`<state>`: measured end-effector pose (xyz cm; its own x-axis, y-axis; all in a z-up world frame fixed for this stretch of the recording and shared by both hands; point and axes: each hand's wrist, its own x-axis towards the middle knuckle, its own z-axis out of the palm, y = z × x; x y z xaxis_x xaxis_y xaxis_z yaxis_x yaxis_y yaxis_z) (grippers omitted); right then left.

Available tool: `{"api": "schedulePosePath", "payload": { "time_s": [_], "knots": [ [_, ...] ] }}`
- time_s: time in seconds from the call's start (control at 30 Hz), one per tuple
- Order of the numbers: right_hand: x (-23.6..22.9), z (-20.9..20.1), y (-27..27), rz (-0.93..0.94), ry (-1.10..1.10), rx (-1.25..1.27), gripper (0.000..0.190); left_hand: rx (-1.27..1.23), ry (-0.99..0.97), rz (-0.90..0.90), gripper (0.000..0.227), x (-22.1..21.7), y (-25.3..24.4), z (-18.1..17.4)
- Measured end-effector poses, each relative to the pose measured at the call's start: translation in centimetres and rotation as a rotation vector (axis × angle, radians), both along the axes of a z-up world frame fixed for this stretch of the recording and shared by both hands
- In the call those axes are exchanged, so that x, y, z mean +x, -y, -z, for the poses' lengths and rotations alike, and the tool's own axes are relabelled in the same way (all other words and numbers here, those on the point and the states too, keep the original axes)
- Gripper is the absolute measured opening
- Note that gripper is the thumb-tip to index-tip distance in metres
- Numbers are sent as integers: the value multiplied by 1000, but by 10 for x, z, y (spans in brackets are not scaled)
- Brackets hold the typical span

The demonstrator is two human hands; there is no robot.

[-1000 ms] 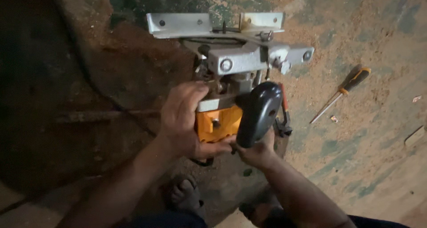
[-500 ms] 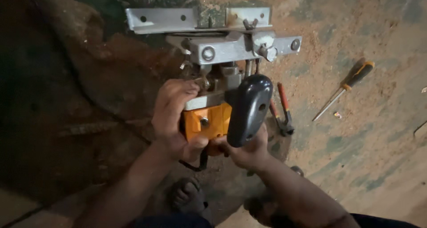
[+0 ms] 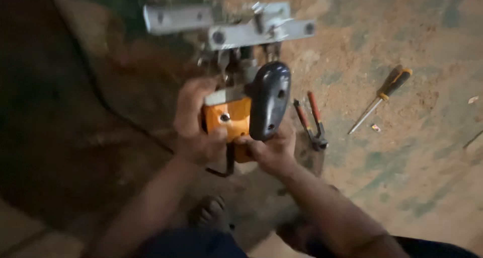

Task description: The person repairs a yellow electric planer by hand, manipulating an orange plastic component and wires, then uses a hammer to tap the housing and a screwdriver to tighten screws. The planer is reassembled and placed on the floor.

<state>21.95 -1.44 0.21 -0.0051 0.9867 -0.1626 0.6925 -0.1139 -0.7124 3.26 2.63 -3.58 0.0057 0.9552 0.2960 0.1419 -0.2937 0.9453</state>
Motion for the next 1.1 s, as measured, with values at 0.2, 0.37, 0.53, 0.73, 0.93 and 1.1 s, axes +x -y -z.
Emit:
{"api": "schedulePosePath", "payload": {
  "time_s": [0.2, 0.37, 0.53, 0.73, 0.93, 1.1],
  "knots": [
    [23, 5, 1, 32, -637, -60, 43, 174, -167, 273, 107, -15, -6, -13],
    [45, 14, -4, 162, -611, -287, 35, 176, -372, 424, 116, -35, -11, -8],
    [65, 14, -1, 103, -773, -228, 45, 196, -463, 328, 123, -11, -6, 1],
    [78, 21, 7, -59, -917, -42, 89, 329, -609, 370, 124, 28, -17, -4],
    [85, 44, 6, 86, -1137, -321, 90, 252, -850, 411, 111, 49, -12, 2],
    [94, 62, -35, -27, -1094, -336, 75, 134, -854, 213, 104, 41, -4, -2]
  ]
}}
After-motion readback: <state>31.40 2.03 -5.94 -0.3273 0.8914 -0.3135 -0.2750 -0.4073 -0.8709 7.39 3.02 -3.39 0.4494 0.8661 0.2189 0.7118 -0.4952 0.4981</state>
